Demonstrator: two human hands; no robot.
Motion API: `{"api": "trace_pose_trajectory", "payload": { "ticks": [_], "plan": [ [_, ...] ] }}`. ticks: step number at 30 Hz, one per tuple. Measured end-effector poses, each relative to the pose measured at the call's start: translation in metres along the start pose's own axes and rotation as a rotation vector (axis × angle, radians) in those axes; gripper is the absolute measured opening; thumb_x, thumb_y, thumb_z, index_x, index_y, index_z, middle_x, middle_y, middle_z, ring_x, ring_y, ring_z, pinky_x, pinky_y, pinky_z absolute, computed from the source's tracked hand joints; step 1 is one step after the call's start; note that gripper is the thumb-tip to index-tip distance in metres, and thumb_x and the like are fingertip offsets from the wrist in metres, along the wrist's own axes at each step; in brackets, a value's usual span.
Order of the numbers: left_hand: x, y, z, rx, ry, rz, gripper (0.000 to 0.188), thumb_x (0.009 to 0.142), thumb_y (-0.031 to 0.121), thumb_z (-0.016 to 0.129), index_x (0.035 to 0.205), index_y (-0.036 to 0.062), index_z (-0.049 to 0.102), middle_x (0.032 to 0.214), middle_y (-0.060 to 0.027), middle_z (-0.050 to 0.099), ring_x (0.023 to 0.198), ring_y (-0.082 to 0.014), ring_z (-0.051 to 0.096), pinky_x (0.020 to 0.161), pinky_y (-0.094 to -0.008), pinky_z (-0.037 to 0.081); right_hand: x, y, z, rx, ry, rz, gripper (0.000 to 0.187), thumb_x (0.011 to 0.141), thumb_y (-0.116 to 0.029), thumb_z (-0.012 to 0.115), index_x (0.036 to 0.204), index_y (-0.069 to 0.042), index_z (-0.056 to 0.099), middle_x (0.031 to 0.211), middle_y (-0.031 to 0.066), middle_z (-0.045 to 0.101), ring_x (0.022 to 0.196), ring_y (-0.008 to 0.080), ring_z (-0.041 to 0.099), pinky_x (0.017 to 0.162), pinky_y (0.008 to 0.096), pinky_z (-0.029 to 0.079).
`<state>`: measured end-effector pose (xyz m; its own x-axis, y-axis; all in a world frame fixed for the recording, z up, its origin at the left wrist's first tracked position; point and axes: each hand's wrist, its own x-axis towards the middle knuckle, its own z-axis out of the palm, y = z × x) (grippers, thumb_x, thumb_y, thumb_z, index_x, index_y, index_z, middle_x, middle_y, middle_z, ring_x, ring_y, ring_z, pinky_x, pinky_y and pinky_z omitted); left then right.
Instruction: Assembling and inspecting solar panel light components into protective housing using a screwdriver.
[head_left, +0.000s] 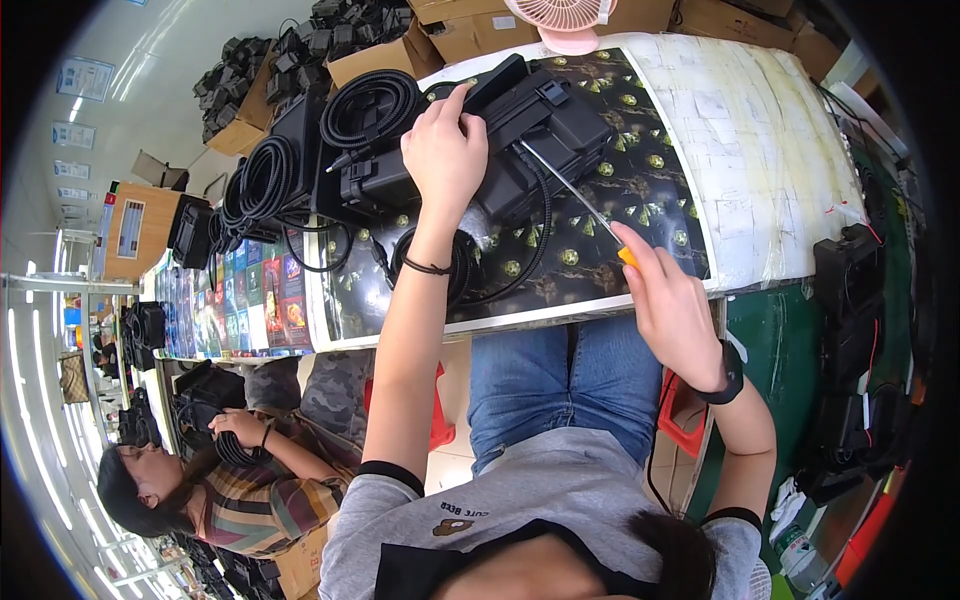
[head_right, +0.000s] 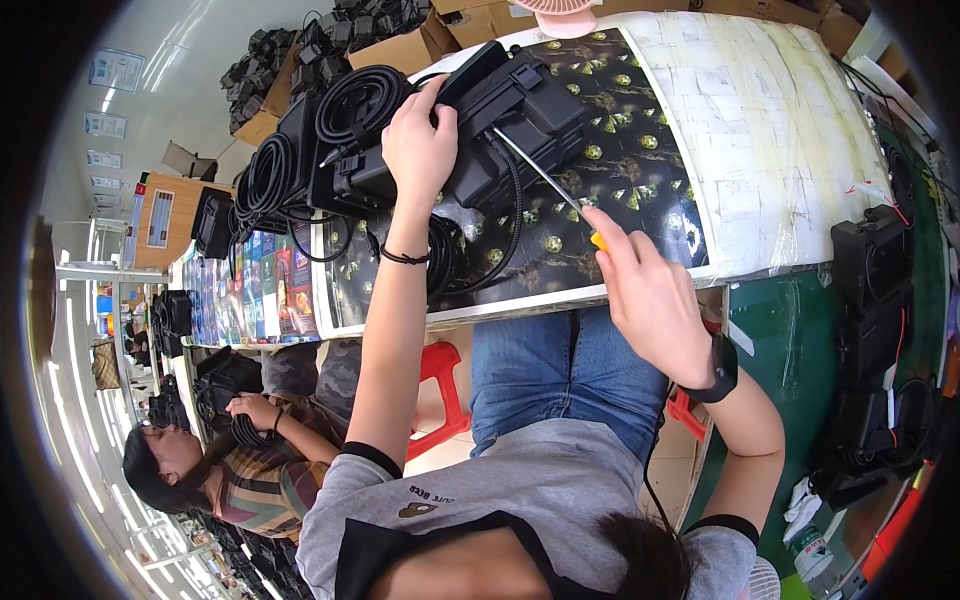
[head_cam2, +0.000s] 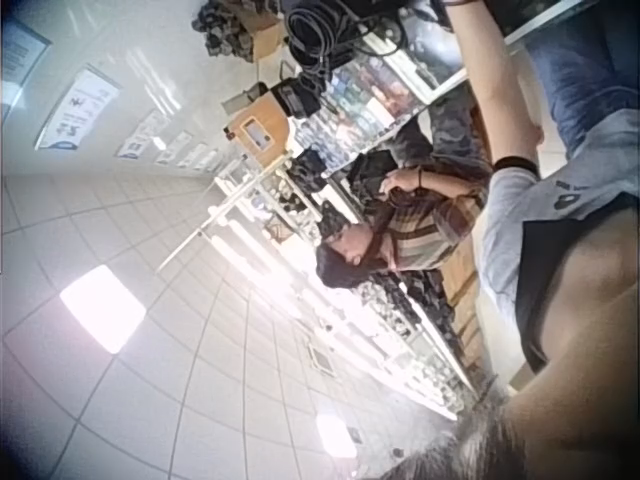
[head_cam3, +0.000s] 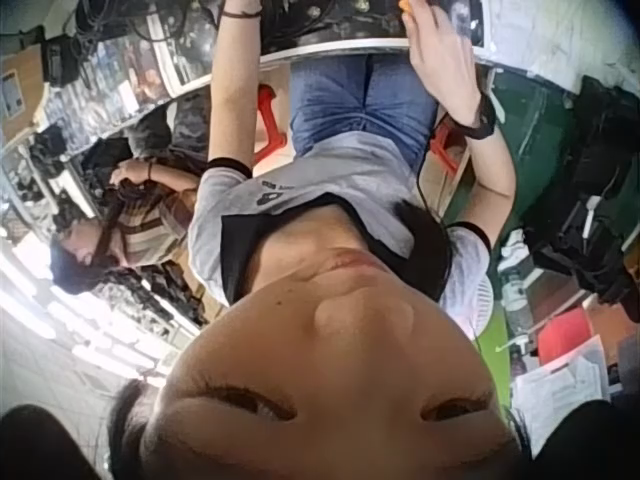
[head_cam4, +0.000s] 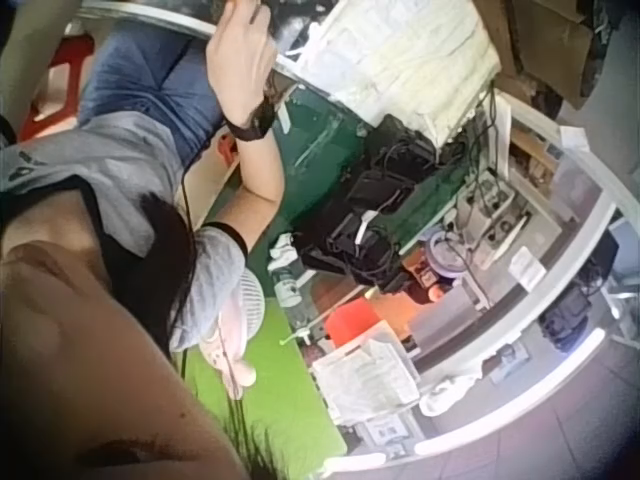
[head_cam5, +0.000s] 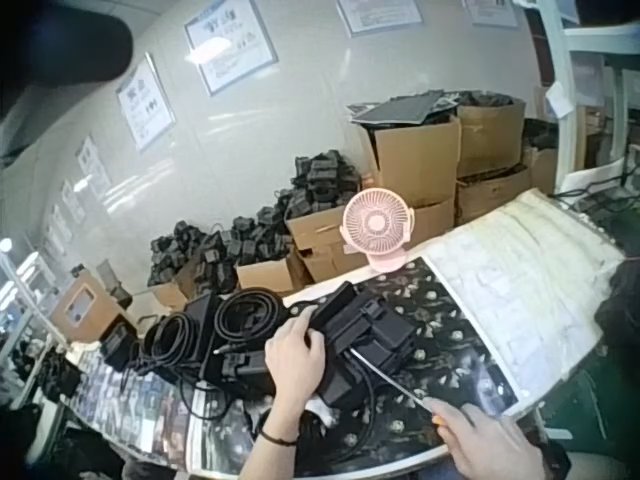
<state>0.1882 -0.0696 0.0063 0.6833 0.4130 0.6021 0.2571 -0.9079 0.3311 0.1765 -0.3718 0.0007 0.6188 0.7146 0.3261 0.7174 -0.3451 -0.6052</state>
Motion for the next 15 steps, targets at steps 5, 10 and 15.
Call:
{"api": "trace_pose_trajectory", "payload": {
  "ticks": [5, 10, 15],
  "plan": [
    [-0.002, 0.001, 0.002, 0.011, 0.011, -0.013, 0.032, 0.086, 0.016, 0.056, 0.116, 0.0141, 0.069, 0.092, -0.0048, 0.068, 0.090, -0.0240, 0.065, 0.083, -0.0397, 0.044, -0.009, -0.010, 0.012, -0.425, -0.120, 0.039, 0.065, 0.090, -0.001, 0.056, 0.150, -0.011, 0.035, 0.085, 0.0144, 0.053, 0.065, 0.0289, 0.067, 0.049, 0.0395, 0.054],
    [-0.002, 0.001, 0.002, 0.001, 0.013, -0.010, 0.033, 0.086, 0.016, 0.056, 0.116, 0.0136, 0.069, 0.093, -0.0051, 0.068, 0.091, -0.0242, 0.064, 0.084, -0.0397, 0.044, -0.010, -0.011, 0.015, -0.421, -0.111, 0.049, 0.060, 0.093, -0.004, 0.055, 0.149, -0.012, 0.037, 0.084, 0.0135, 0.053, 0.061, 0.0303, 0.063, 0.051, 0.0406, 0.053],
    [-0.002, 0.000, -0.001, -0.038, -0.029, -0.030, 0.035, 0.084, 0.017, 0.057, 0.117, 0.0133, 0.069, 0.095, -0.0062, 0.068, 0.092, -0.0254, 0.064, 0.086, -0.0405, 0.045, 0.000, 0.003, 0.009, 0.057, 0.036, -0.069, 0.056, 0.099, -0.008, 0.051, 0.152, -0.014, 0.034, 0.079, 0.0085, 0.051, 0.057, 0.0196, 0.061, 0.047, 0.0335, 0.050]
  ]
}}
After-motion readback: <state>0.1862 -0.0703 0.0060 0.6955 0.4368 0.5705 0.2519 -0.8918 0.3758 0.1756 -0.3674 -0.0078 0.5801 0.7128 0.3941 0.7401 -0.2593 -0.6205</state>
